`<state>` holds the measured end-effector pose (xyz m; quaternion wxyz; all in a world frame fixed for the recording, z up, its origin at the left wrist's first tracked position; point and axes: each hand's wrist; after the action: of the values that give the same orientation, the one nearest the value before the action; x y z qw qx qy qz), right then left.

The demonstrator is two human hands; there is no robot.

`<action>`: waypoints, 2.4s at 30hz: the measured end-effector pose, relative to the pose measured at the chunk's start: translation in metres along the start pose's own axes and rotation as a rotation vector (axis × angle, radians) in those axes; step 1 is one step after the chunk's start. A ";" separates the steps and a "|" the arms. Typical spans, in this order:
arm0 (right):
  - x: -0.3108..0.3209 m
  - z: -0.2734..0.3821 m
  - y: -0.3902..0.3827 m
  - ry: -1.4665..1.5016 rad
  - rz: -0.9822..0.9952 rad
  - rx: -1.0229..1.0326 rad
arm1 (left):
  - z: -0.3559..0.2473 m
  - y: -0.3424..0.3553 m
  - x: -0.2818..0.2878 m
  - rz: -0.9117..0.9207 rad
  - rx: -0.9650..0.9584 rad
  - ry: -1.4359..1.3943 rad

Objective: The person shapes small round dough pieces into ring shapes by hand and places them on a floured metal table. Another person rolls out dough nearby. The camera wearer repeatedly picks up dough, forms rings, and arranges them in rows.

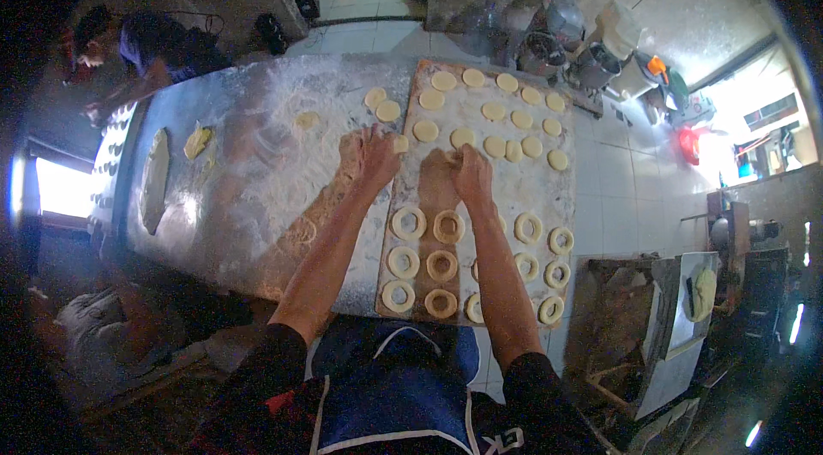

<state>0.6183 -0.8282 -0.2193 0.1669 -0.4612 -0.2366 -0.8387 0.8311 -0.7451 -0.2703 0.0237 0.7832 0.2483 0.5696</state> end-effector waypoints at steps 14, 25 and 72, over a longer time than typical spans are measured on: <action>-0.073 0.174 -0.071 0.176 0.285 0.263 | 0.083 -0.073 0.165 -0.115 0.323 -0.550; -0.061 0.203 -0.091 0.789 0.339 -0.206 | 0.066 -0.158 0.155 0.062 0.584 -1.400; -0.006 0.100 -0.108 0.706 0.250 -0.363 | -0.086 -0.121 0.076 -0.098 0.556 -1.394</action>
<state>0.6370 -0.6832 -0.2050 0.2542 -0.1926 0.0446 -0.9467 0.7269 -0.6290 -0.2116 0.0019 0.9275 0.3452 -0.1435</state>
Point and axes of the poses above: each hand's wrist, its own y-axis towards the middle knuckle, its own x-axis out of the back of the hand, z = x × y, and after that the axes turned 9 degrees about -y, right-handed
